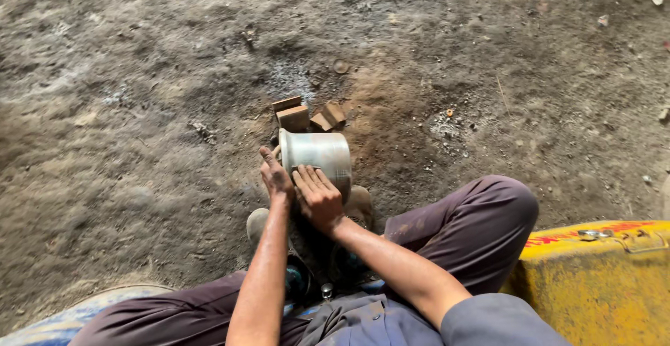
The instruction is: The person rubs the surface of a circular metal component and a cylindrical metal part with a small block of material to clean them.
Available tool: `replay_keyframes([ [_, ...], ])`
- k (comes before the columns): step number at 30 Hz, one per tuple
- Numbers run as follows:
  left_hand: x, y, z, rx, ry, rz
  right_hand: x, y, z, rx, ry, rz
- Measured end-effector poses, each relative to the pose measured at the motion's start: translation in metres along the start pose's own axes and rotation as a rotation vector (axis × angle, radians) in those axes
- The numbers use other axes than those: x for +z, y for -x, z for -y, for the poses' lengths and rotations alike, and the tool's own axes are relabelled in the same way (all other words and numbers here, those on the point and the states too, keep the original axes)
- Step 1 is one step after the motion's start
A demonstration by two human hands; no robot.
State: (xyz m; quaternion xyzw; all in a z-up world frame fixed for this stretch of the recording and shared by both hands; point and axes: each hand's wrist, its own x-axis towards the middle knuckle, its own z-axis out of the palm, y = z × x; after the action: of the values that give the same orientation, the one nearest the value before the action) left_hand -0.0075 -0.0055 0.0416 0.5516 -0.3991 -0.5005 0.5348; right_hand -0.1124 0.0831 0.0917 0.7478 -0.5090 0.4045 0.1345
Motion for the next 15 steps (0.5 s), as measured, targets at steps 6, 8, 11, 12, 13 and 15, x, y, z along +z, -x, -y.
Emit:
replay_keyframes([
  [6,-0.001,0.009,0.020,0.151,-0.169,-0.051,0.054,-0.032,-0.033,0.276,-0.135,0.148],
  [8,-0.005,0.011,0.033,0.251,-0.199,-0.074,0.073,-0.038,-0.042,0.385,-0.160,0.205],
  [11,-0.009,0.003,0.047,-0.014,-0.354,-0.106,0.084,-0.029,-0.048,0.603,-0.086,0.658],
  [12,-0.010,0.000,0.047,0.016,-0.395,-0.089,0.076,-0.019,-0.045,0.536,-0.020,0.675],
  [13,-0.007,-0.001,0.046,0.047,-0.436,-0.072,0.064,-0.009,-0.042,0.382,-0.098,0.461],
  [15,-0.002,0.000,0.035,0.091,-0.317,-0.051,0.035,0.000,-0.024,0.214,-0.182,0.240],
])
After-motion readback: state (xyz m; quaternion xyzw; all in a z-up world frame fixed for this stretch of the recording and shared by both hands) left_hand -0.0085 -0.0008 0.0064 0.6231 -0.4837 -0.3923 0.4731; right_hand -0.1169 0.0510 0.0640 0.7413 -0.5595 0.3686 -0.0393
